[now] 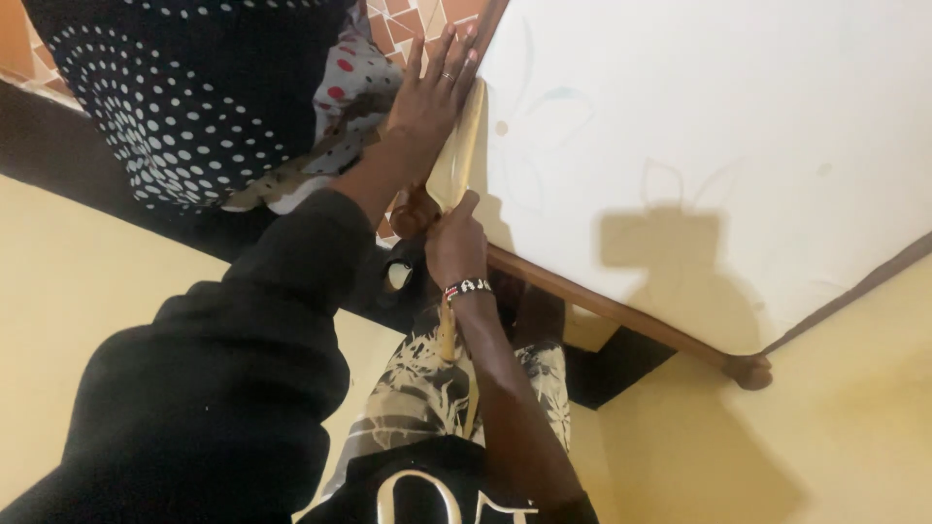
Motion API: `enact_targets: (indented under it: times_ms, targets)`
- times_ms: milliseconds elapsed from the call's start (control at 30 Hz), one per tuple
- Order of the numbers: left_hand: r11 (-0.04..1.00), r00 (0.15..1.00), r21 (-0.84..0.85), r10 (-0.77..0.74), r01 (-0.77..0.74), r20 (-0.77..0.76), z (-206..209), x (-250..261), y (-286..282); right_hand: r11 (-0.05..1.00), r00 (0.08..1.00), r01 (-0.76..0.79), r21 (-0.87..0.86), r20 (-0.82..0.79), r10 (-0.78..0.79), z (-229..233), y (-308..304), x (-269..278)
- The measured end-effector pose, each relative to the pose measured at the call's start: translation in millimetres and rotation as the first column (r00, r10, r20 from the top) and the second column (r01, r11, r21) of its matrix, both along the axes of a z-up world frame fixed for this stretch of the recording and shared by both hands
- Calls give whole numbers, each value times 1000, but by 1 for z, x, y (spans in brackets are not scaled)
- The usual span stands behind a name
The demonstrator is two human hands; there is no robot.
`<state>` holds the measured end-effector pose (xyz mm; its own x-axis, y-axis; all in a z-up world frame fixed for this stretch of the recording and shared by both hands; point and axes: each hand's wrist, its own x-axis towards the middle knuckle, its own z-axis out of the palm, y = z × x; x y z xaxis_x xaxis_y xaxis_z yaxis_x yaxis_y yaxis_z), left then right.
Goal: The recorder uses a wooden tool to push the mattress back into the frame and repair the bed structure.
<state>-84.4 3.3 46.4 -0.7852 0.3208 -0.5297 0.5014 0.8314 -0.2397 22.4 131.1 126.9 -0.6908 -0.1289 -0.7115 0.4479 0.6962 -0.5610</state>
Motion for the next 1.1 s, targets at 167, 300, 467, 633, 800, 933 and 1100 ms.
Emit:
enact_targets:
  times_ms: [167, 300, 467, 633, 800, 933, 1100]
  targets:
    - [1000, 1000, -14, 6, -6, 2, -22, 7, -2, 998, 1000, -19, 57, 24, 18, 10, 4, -1]
    - [995, 999, 84, 49, -50, 18, -61, 17, -5, 1000, 994, 4, 26, 109, -6, 21, 5, -13]
    - [993, 995, 68, 98, -98, 3, -80, 13, -4, 1000, 998, 18, 16, -56, -17, -32, 1, -29]
    - [989, 991, 93, 121, -115, -65, -89, 22, -3, 998, 998, 52, 37, 24, -52, 10, 7, -26]
    - [975, 958, 180, 169, -128, -233, -98, 35, 0, 998, 998, 65, 10, 17, -65, 0, 10, -73]
    - [957, 967, 152, 253, -247, -22, -88, 30, 4, 998, 994, 66, 0, -91, -65, 0, 5, -70]
    - [996, 983, -23, 80, -85, -168, -66, 22, 4, 996, 996, 88, 1, 4, -88, 21, 2, -31]
